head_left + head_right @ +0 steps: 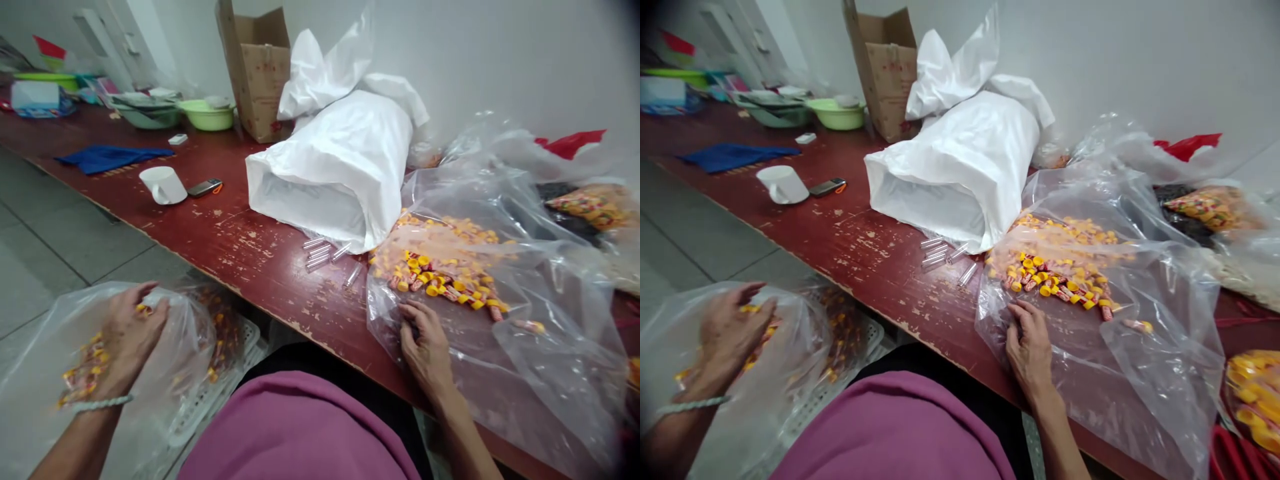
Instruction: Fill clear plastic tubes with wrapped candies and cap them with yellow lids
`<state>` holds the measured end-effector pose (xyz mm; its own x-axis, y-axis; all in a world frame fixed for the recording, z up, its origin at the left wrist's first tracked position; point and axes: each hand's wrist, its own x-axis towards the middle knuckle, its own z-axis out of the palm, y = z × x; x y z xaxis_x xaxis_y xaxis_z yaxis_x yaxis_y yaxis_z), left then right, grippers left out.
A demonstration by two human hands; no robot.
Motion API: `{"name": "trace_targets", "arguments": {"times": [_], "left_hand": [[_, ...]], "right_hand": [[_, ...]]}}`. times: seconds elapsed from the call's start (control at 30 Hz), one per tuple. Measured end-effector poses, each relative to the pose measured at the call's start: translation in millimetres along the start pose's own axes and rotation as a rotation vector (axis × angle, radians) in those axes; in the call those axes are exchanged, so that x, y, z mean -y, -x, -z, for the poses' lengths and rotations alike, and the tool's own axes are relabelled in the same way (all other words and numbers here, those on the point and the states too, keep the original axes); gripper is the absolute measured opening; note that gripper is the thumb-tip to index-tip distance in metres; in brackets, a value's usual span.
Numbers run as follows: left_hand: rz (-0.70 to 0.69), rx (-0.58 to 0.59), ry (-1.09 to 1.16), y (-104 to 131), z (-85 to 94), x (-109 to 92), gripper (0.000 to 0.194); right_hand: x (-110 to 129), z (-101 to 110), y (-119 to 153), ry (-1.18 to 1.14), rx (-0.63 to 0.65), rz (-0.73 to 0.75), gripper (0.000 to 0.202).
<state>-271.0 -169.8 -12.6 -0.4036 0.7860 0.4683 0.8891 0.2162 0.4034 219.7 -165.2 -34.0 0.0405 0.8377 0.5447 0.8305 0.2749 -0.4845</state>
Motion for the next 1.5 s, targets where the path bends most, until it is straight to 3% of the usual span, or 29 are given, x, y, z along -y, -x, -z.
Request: {"name": "trace_targets", "arguments": {"times": [0.1, 0.23, 0.3, 0.37, 0.43, 0.53, 0.73, 0.83, 1.0, 1.13, 1.27, 1.37, 1.5], "left_hand": [[-0.305, -0.038, 0.189, -1.6, -27.0, -81.3, 0.019], [-0.535, 0.161, 0.277, 3.9, -67.9, -179.8, 0.021], [-0.564, 0.237, 0.173, 6.4, -84.6, -210.0, 0.027], [-0.563, 0.287, 0.071, 7.1, -97.0, -224.8, 0.031], [-0.558, 0.312, 0.041, 6.3, -104.6, -226.9, 0.03], [-0.57, 0.331, 0.172, 5.5, -106.1, -217.6, 0.025], [-0.492, 0.394, 0.588, 9.8, -85.7, -209.9, 0.017], [-0.519, 0.453, 0.624, 10.6, -84.9, -216.2, 0.015], [-0.61, 0.521, 0.71, 16.0, -101.6, -231.5, 0.019], [-0.45, 0.583, 0.774, 26.8, -105.6, -240.5, 0.021], [-0.324, 0.755, 0.945, 33.7, -102.5, -241.8, 0.027], [-0.235, 0.848, 1.061, 36.8, -103.9, -241.5, 0.036], [-0.029, 0.921, 1.304, 43.5, -106.7, -245.3, 0.036]], "right_hand": [[16.7, -6.4, -13.6, 0.038, -0.021, 0.067, 0.027], [43.1, -28.8, -47.7, 0.084, 0.04, 0.095, 0.027], [51.8, -44.1, -66.9, 0.152, 0.083, 0.061, 0.028], [55.7, -58.4, -82.6, 0.233, 0.132, 0.008, 0.03], [56.3, -69.0, -92.7, 0.303, 0.172, -0.029, 0.032], [56.1, -75.7, -98.7, 0.331, 0.23, -0.052, 0.033], [63.1, -74.6, -95.0, 0.168, 0.371, -0.178, 0.028], [65.4, -75.7, -87.8, 0.083, 0.368, -0.13, 0.026], [66.4, -74.2, -71.2, -0.058, 0.314, -0.133, 0.03], [70.0, -74.2, -56.8, -0.421, 0.174, -0.303, 0.028], [72.8, -78.3, -47.9, -0.726, 0.086, -0.4, 0.026], [74.3, -76.3, -45.9, -0.735, 0.079, -0.381, 0.023], [74.4, -58.6, -46.3, -0.533, 0.045, -0.169, 0.02]]}}
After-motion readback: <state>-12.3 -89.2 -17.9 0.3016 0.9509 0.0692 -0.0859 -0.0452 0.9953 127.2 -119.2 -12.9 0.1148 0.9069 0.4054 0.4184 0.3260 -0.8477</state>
